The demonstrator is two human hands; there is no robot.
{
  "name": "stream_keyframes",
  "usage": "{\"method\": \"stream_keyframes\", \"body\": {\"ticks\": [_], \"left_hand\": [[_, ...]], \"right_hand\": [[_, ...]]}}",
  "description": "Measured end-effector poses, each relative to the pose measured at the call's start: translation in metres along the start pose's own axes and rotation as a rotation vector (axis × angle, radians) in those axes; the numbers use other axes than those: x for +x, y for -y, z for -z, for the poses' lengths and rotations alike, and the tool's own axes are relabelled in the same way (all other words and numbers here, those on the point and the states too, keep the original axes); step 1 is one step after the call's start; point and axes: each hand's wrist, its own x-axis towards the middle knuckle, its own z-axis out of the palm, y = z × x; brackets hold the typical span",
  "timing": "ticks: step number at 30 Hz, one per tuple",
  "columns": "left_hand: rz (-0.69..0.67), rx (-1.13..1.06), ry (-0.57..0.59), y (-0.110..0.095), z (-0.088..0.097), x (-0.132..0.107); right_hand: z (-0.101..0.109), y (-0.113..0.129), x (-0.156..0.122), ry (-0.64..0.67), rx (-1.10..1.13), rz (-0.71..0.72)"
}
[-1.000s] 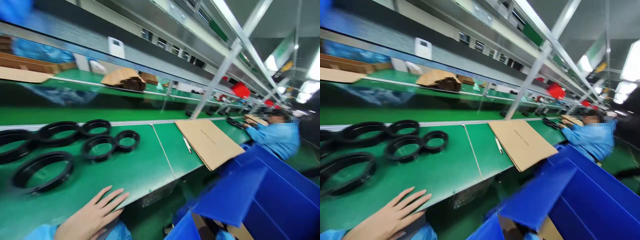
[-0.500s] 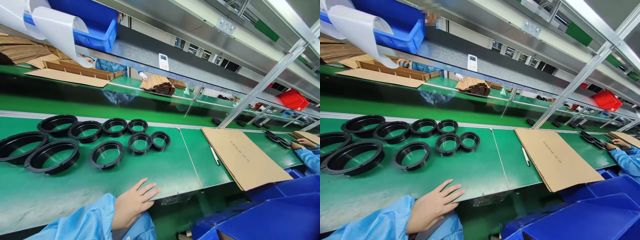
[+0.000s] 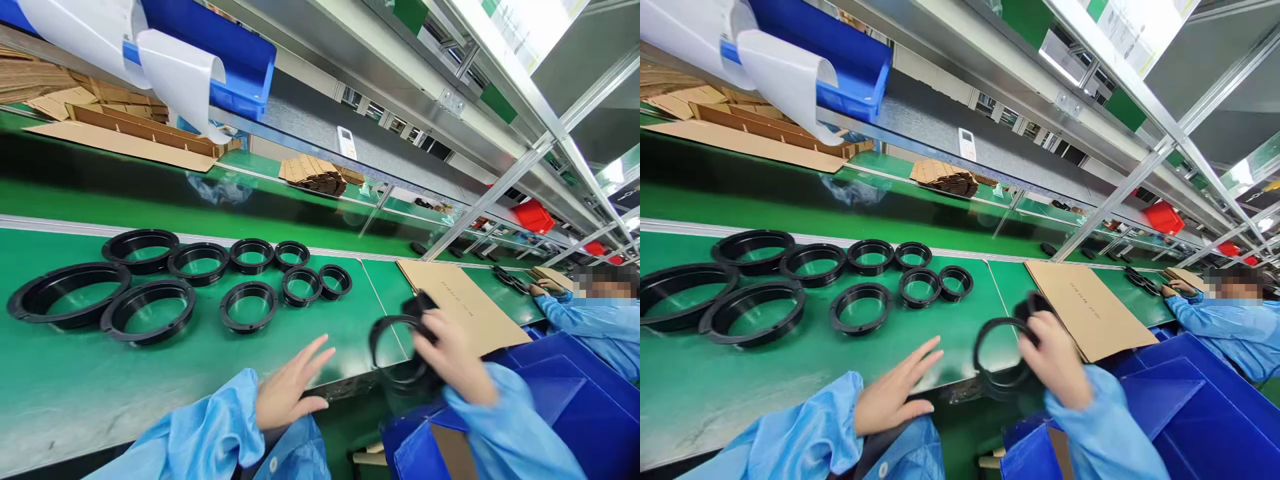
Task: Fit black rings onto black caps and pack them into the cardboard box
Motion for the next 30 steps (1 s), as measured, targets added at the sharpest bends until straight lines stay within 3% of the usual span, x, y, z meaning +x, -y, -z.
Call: {"method": "stream_keyframes", "body": {"ticks": [4,6,9,13,17,23,27,30], "left_hand": [[-0.001,-0.041,-0.285,0.007,0.011,-0.022],[-0.024,0.03,-0.303,0.008,0.019,-0.03],[0.002,0.163,-0.218,0.009,0.028,-0.035],[0.083,0.271,-0.156,0.012,0.03,-0.033],[0.064,0.385,-0.23,0.015,0.026,-0.028],[0.027,0.584,-0.366,0.02,0.019,-0.012],[0.081,0.596,-0.418,0.023,0.013,-0.001],[0.104,0.552,-0.432,0.019,0.012,0.004]], "right_hand": [[-0.042,0.085,0.043,0.302,-0.02,0.083],[-0.065,0.115,0.061,0.324,-0.035,0.099],[-0.087,0.136,0.074,0.306,-0.041,0.106],[-0.096,0.133,0.073,0.27,-0.048,0.063],[-0.101,0.114,0.066,0.242,-0.068,0.034],[-0.106,0.093,0.055,0.227,0.019,0.137],[-0.099,0.087,0.06,0.137,0.129,0.16],[-0.091,0.074,0.074,0.041,0.231,0.098]]}}
